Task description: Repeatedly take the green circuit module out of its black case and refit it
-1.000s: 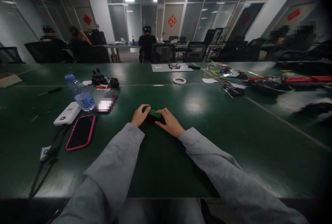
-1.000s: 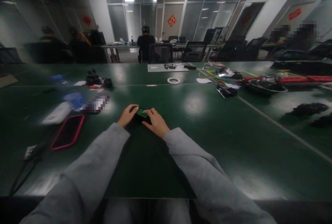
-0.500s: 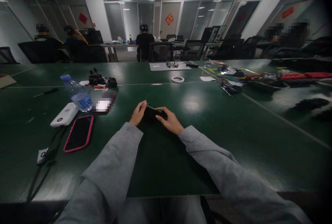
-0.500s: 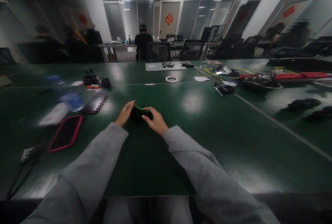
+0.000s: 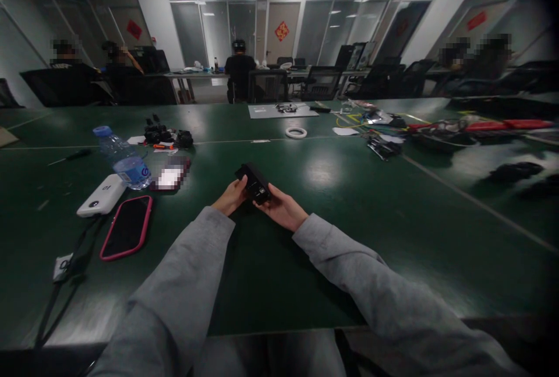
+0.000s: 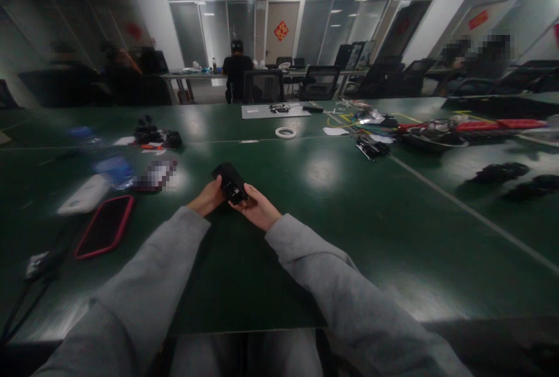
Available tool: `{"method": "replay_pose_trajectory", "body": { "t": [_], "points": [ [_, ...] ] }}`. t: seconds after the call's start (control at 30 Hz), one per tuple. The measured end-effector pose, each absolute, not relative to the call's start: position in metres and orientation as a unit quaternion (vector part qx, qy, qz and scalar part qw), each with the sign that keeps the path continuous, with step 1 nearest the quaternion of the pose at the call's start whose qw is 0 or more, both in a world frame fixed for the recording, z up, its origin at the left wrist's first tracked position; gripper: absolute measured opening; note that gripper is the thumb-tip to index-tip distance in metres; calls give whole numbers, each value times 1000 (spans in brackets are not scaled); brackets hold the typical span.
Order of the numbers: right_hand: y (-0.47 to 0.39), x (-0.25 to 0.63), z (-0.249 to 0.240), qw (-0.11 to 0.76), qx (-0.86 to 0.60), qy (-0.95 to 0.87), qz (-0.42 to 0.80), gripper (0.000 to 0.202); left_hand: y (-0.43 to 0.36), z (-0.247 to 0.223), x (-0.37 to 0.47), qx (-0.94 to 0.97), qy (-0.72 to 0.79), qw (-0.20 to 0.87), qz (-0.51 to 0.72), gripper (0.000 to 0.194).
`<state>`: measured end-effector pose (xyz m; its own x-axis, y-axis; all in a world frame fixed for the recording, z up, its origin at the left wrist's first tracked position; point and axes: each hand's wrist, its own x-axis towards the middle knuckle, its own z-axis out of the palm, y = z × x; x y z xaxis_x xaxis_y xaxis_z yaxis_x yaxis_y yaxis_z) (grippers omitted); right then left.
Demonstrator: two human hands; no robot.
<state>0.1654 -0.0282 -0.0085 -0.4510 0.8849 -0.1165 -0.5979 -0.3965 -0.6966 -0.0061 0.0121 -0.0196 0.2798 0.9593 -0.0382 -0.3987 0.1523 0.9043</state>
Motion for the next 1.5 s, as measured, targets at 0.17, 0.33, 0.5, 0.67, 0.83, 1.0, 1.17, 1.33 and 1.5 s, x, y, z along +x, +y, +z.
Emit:
{"method": "replay_pose_trajectory", "body": {
  "t": [0.17,0.33,0.5,0.67,0.83,1.0,1.17,1.33,1.5],
  "points": [
    [-22,168,-14,478,-255,-313,780,23,7,-14,-7,432,345,675,489,47],
    [-23,167,-12,474,-252,-265,801,17,6,-11,-9,441,331,675,490,43],
    [-24,166,-9,473,-256,-241,808,16,5,-10,-11,440,312,672,508,53],
    [-23,167,-9,465,-257,-268,803,19,5,-9,-11,429,326,674,506,54],
    [-21,167,-8,440,-255,-280,814,23,9,-13,-10,415,341,671,511,61],
    [-22,165,-8,441,-268,-323,793,33,12,-18,-10,418,355,661,512,65],
    [-27,160,-7,452,-261,-378,765,35,14,-17,-10,381,358,670,527,60],
    [-26,157,-10,474,-311,-404,718,33,15,-20,-9,386,351,665,534,61],
    [-24,158,-13,478,-335,-419,696,33,14,-20,-9,398,357,656,533,64]
  ]
}}
